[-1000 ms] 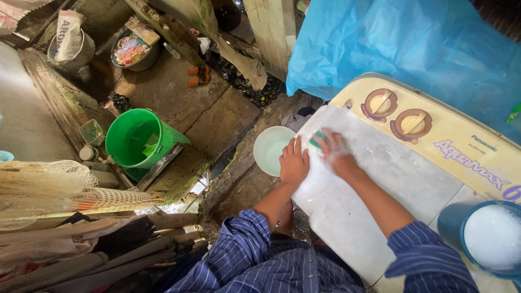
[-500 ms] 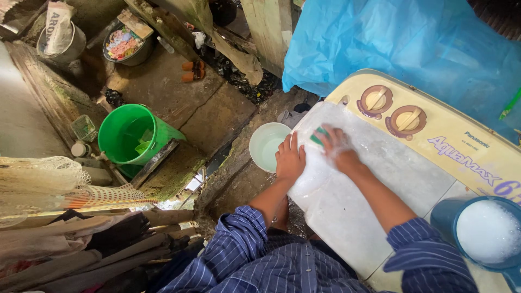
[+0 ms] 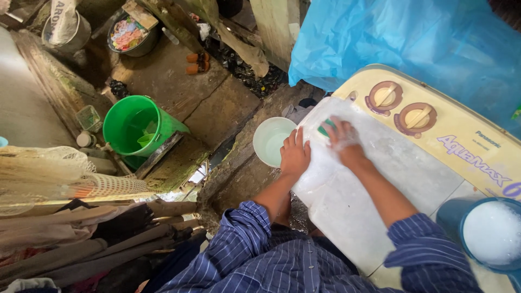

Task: Clean the top and lid surfaces of a twin-tub washing machine using soap and a sponge.

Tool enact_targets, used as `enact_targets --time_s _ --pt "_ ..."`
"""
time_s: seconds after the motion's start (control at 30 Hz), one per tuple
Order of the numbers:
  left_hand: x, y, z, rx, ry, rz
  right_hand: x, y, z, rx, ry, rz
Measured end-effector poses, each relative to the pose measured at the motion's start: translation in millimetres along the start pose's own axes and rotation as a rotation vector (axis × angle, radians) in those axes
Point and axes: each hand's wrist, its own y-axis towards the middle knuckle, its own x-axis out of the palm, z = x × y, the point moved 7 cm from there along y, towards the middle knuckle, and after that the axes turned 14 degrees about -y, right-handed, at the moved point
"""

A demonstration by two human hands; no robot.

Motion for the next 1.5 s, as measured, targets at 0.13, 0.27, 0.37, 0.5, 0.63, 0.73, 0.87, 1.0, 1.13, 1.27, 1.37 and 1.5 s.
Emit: enact_targets --time_s 0.13,0.27,0.37,0.5,0.63,0.73,0.87,1.0,1.13,1.27,1.37,1.5 --pt "2 1 -1 -0.006 0.014 -0.007 -6 1 22 -0.060 -0.042 -0.060" --pt "2 3 -4 0.003 0.013 0.005 1 19 26 0.070 -0.034 0.061" --pt "-1 1 -4 0.017 -0.035 0.028 5 17 5 0.059 0.016 0.092" --pt "-7 0 -10 0.005 -0.167 0.099 3 3 -14 -0.114 0.070 0.000" --pt "-18 1 -6 -0.038 -0.215 0.120 15 9 -4 -0.084 0.027 -0.037" --pt "-20 0 -13 -0.125 -0.341 0.144 20 21 -10 0.039 0.003 0.057" --pt "-16 -5 -20 -0.046 -0.438 0.240 20 11 -41 -0.013 0.048 0.090" --pt "-23 -2 -25 0.019 -0.498 0.234 20 1 -51 -0.199 0.097 -0.034" --pt "-18 -1 -28 -0.013 -0.477 0.213 16 13 -23 -0.178 0.064 -0.068" --pt "-19 -2 -25 0.010 -0.436 0.231 25 31 -11 0.041 0.049 0.087" --pt "-23 0 -23 0.008 -0.451 0.256 13 26 -20 0.064 0.071 0.140" --pt "-10 3 -55 -0.056 -0.645 0.251 -11 4 -28 -0.118 0.095 0.089"
